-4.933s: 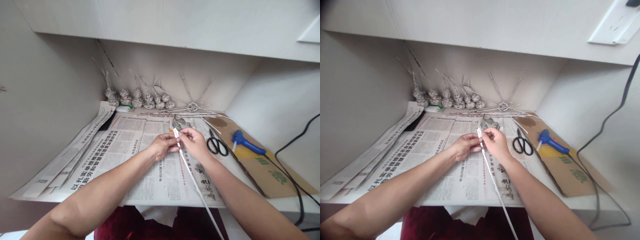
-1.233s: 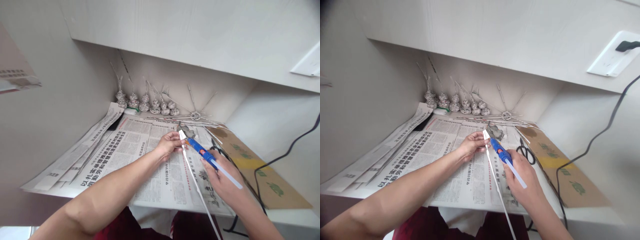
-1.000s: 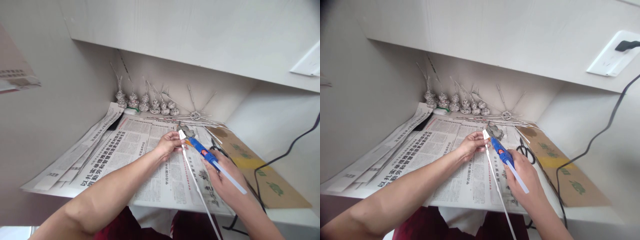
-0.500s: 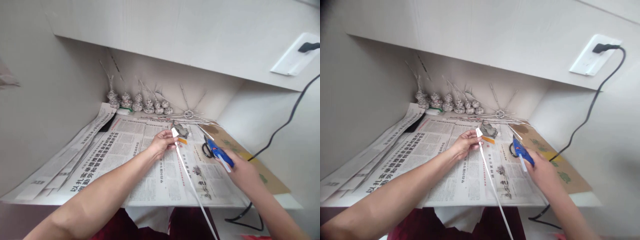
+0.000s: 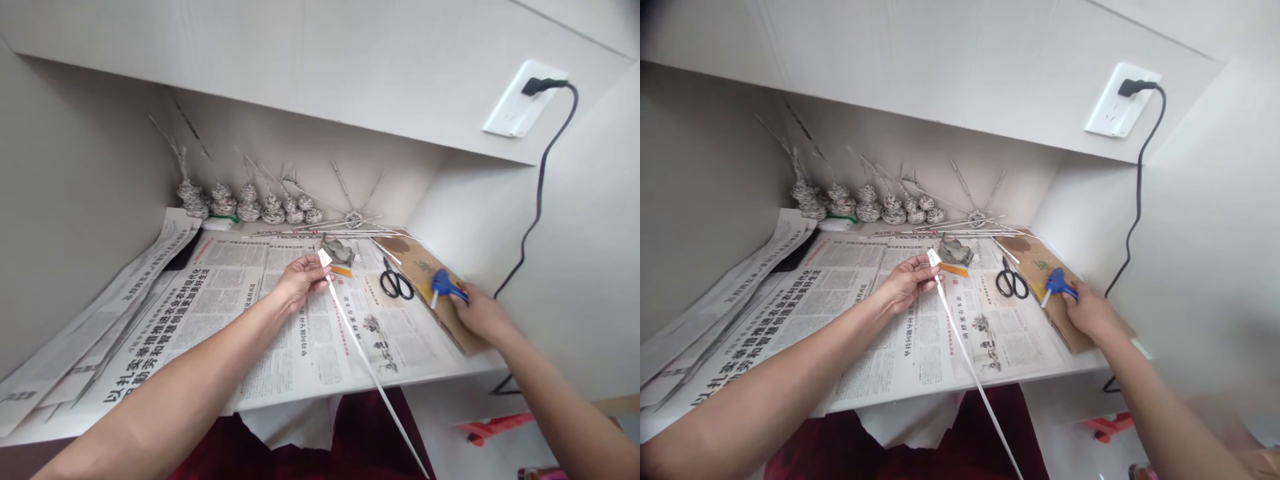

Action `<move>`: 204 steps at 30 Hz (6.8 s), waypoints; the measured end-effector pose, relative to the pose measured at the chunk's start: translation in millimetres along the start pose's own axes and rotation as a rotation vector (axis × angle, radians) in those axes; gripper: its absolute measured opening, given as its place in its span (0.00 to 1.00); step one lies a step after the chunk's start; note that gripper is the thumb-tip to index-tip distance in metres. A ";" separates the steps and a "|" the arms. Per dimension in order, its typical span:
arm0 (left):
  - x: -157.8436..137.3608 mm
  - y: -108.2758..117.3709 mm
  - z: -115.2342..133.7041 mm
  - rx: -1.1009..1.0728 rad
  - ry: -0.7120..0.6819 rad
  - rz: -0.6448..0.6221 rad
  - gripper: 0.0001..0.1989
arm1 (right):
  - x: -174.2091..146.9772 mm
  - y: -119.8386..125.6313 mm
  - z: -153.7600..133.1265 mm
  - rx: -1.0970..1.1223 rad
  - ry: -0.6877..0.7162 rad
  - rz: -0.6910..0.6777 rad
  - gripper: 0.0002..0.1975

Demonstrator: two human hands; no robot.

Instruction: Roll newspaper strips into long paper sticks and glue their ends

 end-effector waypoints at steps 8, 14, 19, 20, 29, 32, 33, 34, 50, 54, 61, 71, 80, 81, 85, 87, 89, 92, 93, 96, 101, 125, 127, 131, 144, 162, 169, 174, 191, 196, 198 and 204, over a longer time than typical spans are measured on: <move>-1.0 -1.9 3.2 -0.027 0.057 0.033 0.11 | 40.7 -14.8 -23.4 -0.159 -0.013 -0.071 0.24; -2.7 -4.7 5.9 -0.059 0.106 0.029 0.09 | 17.9 16.6 -82.6 -0.124 0.164 0.214 0.19; -2.2 -3.6 5.5 -0.087 0.110 -0.009 0.08 | -38.2 51.0 -190.3 0.561 0.546 -0.182 0.18; -1.8 -2.9 5.8 -0.093 0.108 -0.014 0.08 | -45.2 53.6 -206.3 0.625 0.560 -0.225 0.18; 3.2 4.1 17.0 -0.121 0.132 -0.071 0.03 | -45.7 32.7 -240.5 1.248 0.386 -0.824 0.19; 4.2 5.5 18.4 -0.119 0.148 -0.089 0.04 | -51.3 29.2 -244.5 1.461 0.313 -1.144 0.18; 4.6 5.9 18.6 -0.117 0.152 -0.089 0.04 | -52.2 29.0 -246.1 1.457 0.319 -1.172 0.18; 5.2 6.4 18.6 -0.114 0.154 -0.084 0.04 | -51.6 29.4 -247.5 1.413 0.339 -1.135 0.19; 16.9 18.3 28.2 -0.125 0.060 0.030 0.05 | -33.3 28.5 -266.2 0.954 0.569 -0.502 0.20; 17.3 19.6 27.3 -0.131 0.072 0.018 0.04 | -39.5 22.1 -267.3 1.419 0.404 -0.962 0.19; 17.1 19.7 29.7 -0.115 0.060 0.027 0.04 | -43.1 25.2 -266.4 1.482 0.377 -1.049 0.19; 14.5 17.1 31.6 -0.127 0.064 0.014 0.05 | -43.6 30.5 -265.6 1.568 0.432 -1.199 0.21; 15.8 18.4 30.5 -0.112 0.053 0.032 0.05 | -37.0 32.1 -257.1 0.961 0.519 -0.439 0.20; 15.4 18.2 30.4 -0.116 0.057 0.030 0.05 | -37.2 32.6 -256.8 0.947 0.530 -0.425 0.20; 13.3 16.5 31.3 -0.135 0.070 0.025 0.06 | -38.1 32.9 -259.2 1.211 0.504 -0.713 0.21; 12.6 15.6 31.7 -0.146 0.075 0.021 0.06 | -38.9 32.9 -261.3 1.410 0.472 -0.965 0.20; 11.9 14.8 31.8 -0.155 0.079 0.013 0.06 | -39.6 33.4 -262.5 1.551 0.463 -1.153 0.19; 10.7 13.8 31.3 -0.154 0.098 -0.006 0.07 | -40.6 32.8 -263.2 1.625 0.472 -1.274 0.19; 10.3 13.6 31.2 -0.150 0.104 -0.011 0.07 | -40.8 31.7 -263.3 1.615 0.465 -1.281 0.19; 10.4 13.9 31.4 -0.136 0.094 -0.004 0.06 | -39.2 26.7 -263.0 1.492 0.436 -1.125 0.20; 13.1 16.9 31.0 -0.140 0.054 0.031 0.05 | -34.2 23.5 -260.6 1.217 0.480 -0.608 0.20; 16.0 20.3 30.2 -0.125 0.045 0.057 0.05 | -34.6 28.5 -258.3 1.172 0.489 -0.643 0.19; 16.3 20.2 30.1 -0.127 0.046 0.062 0.05 | -35.0 30.6 -257.7 1.123 0.512 -0.540 0.19; 14.9 19.3 29.8 -0.149 0.057 0.036 0.05 | -37.6 30.3 -260.3 1.427 0.487 -0.927 0.19; 18.8 25.1 30.3 -0.109 0.029 0.059 0.07 | -27.2 26.5 -258.6 1.870 0.390 -1.239 0.16; 22.3 32.6 36.2 0.197 -0.136 0.282 0.17 | -33.8 21.9 -264.0 1.467 0.394 -0.843 0.19; 20.0 29.7 38.4 0.217 -0.122 0.201 0.25 | -36.2 18.3 -263.2 1.228 0.514 -0.657 0.20; 19.3 27.3 36.3 0.183 -0.096 0.127 0.17 | -38.4 22.0 -262.4 1.140 0.563 -0.593 0.20; 17.9 23.5 38.6 0.028 -0.039 0.034 0.13 | -39.5 22.8 -264.1 1.470 0.453 -0.942 0.18; 18.3 24.2 39.4 -0.002 -0.021 0.024 0.13 | -39.1 23.1 -262.7 1.423 0.454 -0.893 0.18; 17.3 23.3 39.3 -0.028 -0.004 -0.023 0.12 | -41.1 25.8 -262.6 1.528 0.463 -1.090 0.17; 13.8 21.4 35.5 -0.053 0.051 -0.099 0.13 | -44.9 32.8 -263.2 1.752 0.479 -1.339 0.16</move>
Point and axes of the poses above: each hand's wrist, its own x-axis towards the middle knuckle, its own y-axis out of the back of the hand, z = x × y, the point moved 2 cm from there along x, towards the middle knuckle, and after that the axes turned 15 degrees about -x, right-handed, at the moved point
